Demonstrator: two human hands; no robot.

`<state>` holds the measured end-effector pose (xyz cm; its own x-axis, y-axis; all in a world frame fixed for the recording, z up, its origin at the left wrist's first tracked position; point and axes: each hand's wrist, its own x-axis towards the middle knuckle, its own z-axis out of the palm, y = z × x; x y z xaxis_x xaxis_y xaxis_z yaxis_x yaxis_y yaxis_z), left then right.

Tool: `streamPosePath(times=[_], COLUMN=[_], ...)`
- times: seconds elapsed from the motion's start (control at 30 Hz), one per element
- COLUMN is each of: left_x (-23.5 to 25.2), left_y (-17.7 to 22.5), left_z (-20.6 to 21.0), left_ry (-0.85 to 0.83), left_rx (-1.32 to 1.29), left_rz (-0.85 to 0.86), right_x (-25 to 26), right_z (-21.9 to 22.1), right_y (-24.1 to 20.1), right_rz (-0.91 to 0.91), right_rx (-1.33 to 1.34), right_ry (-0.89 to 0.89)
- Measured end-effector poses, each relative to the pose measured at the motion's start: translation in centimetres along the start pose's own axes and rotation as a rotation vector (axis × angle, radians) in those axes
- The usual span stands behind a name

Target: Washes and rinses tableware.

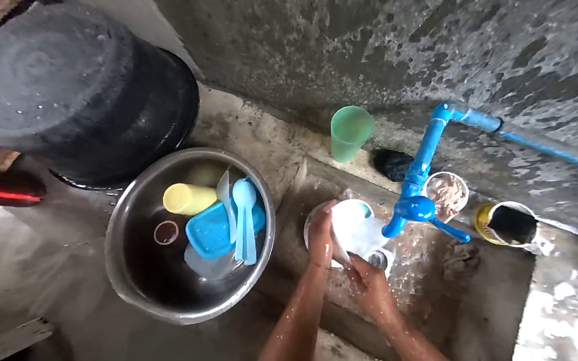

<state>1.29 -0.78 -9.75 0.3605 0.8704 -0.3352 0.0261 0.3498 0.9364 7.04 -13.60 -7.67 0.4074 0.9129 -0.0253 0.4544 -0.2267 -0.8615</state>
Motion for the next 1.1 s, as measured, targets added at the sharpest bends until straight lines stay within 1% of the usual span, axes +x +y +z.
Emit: streamPosePath(times=[0.07, 0.1, 0.13, 0.17, 0.2, 0.23, 0.27, 0.3, 0.37, 0.43, 0.5, 0.57, 0.6, 0.63, 0.67, 0.7, 0.73, 0.77, 0.8, 0.87, 0.9, 0.93, 0.97, 1.0, 1.03, 1.07, 1.1], left_x=[-1.2, -2.2, -2.8, -3.1, -3.0, -2.7, -2.5, -2.3, -2.7, -3.6, -4.0, -3.9, -3.7, -3.4, -3.2, -3.0, -2.8, -2.7, -2.8, -3.7, -4.3, -5.1, -6.0, -6.8, -7.4, -7.9, -8.4], left_y=[-0.7, -0.9, -0.7, 0.0, 0.7, 1.3, 1.2, 0.6, -0.2, 0.4, 1.4, 1.4, 1.5, 1.8, 2.5, 3.4, 4.7, 6.2, 7.6, 10.6, 12.0, 13.3, 14.4, 15.1, 15.4, 15.3, 14.9], left_z=[1.6, 2.4, 2.9, 3.0, 2.8, 2.4, 1.7, 1.2, 1.3, 2.7, 3.9, 3.4, 2.6, 1.5, 0.4, -0.8, -2.2, -3.8, -5.6, -9.4, -11.3, -13.1, -14.8, -16.5, -18.0, -19.4, -20.5], left_ry=[-0.034, -0.043, -0.028, 0.009, 0.071, 0.109, 0.099, 0.075, 0.04, 0.012, 0.026, -0.002, -0.055, -0.108, -0.132, -0.123, -0.088, -0.031, 0.035, 0.192, 0.283, 0.391, 0.49, 0.58, 0.66, 0.726, 0.775], left_rx=[0.091, 0.096, 0.056, -0.001, -0.037, -0.042, -0.036, -0.029, 0.002, 0.072, 0.098, 0.125, 0.214, 0.362, 0.532, 0.68, 0.784, 0.845, 0.867, 0.922, 0.988, 1.058, 1.131, 1.199, 1.251, 1.277, 1.286], left_rz=[0.113, 0.111, 0.053, -0.053, -0.17, -0.261, -0.301, -0.296, -0.262, -0.252, -0.235, -0.097, 0.013, 0.153, 0.308, 0.453, 0.575, 0.656, 0.708, 0.809, 0.843, 0.855, 0.822, 0.754, 0.659, 0.557, 0.452], right_x=[0.8, 1.1, 1.3, 1.3, 1.4, 1.4, 1.6, 2.1, 4.1, 5.3, 5.7, 5.7, 5.7, 5.9, 6.4, 7.1, 8.1, 9.2, 10.1, 10.7, 10.2, 9.0, 8.0, 7.0, 6.4, 6.1, 6.1], right_z=[-0.4, -0.4, -0.4, -0.3, -0.4, -1.1, -2.0, -2.9, -4.2, -3.3, -1.7, -1.8, -2.2, -2.3, -1.9, -1.1, -0.4, 0.1, 0.6, 2.4, 3.6, 4.8, 5.7, 6.4, 6.8, 6.4, 5.8], right_y=[-0.1, -0.3, -0.3, 0.2, 0.9, 1.3, 1.5, 1.5, 0.8, 1.6, 1.8, 1.7, 2.0, 2.6, 3.4, 4.2, 4.5, 3.9, 3.6, 5.2, 6.6, 8.3, 9.2, 9.7, 10.1, 9.4, 8.4], right_rz=[0.073, 0.104, 0.089, -0.005, -0.085, -0.09, -0.02, 0.085, 0.296, 0.28, 0.259, 0.288, 0.3, 0.291, 0.258, 0.202, 0.173, 0.181, 0.198, 0.21, 0.192, 0.178, 0.163, 0.173, 0.182, 0.203, 0.242], right_rx=[-0.123, -0.194, -0.254, -0.299, -0.285, -0.213, -0.123, -0.079, -0.122, -0.086, 0.052, 0.202, 0.271, 0.323, 0.364, 0.36, 0.272, 0.066, -0.133, -0.462, -0.557, -0.573, -0.559, -0.516, -0.5, -0.51, -0.535], right_ry=[0.003, -0.002, -0.007, 0.01, -0.007, -0.08, -0.152, -0.162, -0.095, 0.057, 0.14, 0.096, 0.068, 0.072, 0.114, 0.159, 0.143, 0.061, -0.095, -0.412, -0.503, -0.512, -0.449, -0.369, -0.328, -0.368, -0.463])
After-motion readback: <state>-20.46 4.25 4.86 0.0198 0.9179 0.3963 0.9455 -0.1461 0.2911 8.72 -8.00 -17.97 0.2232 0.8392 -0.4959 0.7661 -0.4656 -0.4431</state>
